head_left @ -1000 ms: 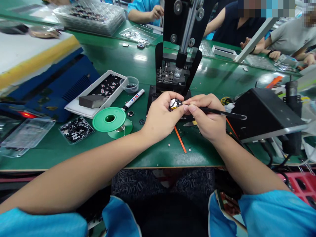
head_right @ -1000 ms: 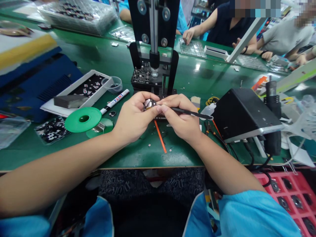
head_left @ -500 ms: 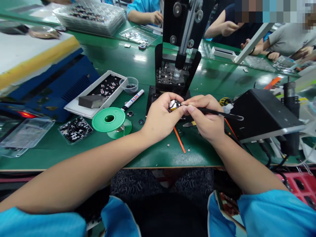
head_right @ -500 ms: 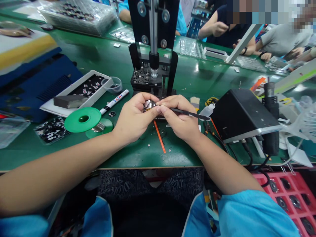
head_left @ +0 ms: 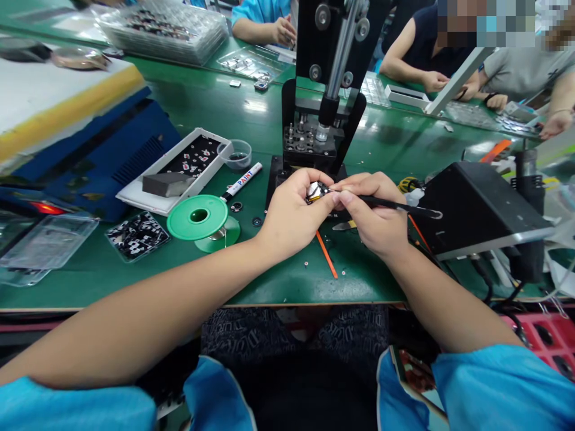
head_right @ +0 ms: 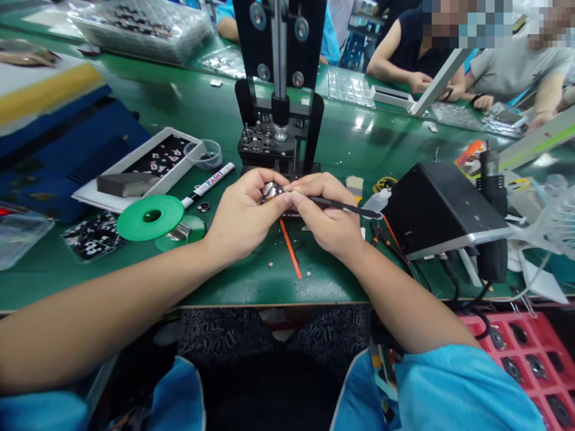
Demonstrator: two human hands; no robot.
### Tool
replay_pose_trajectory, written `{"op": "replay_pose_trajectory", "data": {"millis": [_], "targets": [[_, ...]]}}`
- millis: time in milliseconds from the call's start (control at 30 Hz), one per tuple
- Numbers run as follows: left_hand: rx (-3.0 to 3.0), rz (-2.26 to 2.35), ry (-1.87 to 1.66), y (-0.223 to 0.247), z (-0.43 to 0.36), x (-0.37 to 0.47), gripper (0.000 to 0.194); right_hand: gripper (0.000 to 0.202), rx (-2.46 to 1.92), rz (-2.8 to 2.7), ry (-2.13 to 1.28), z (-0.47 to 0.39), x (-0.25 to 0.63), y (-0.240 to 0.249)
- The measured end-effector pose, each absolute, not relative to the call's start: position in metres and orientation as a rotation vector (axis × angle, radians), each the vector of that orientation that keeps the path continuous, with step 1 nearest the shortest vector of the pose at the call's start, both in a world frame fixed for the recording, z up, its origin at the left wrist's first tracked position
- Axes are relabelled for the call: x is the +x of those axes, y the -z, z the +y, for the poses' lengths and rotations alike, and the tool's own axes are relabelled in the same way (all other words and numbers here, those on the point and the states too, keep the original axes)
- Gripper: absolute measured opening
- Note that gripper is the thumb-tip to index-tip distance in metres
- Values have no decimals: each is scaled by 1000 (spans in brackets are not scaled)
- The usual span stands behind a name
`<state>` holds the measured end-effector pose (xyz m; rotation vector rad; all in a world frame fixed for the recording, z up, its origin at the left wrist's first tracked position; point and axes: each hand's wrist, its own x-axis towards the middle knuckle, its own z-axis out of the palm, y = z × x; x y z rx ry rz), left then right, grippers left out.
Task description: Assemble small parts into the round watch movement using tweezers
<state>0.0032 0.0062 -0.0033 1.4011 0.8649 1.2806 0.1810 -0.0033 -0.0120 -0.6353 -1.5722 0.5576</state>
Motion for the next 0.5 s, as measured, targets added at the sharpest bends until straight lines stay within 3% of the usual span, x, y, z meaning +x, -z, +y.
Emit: {"op": "replay_pose_trajectory", "data": {"millis": [500], "targets": [[1416,848,-1278,3,7,2,46,9,-666,-1565,-544,-5,179,11]]}}
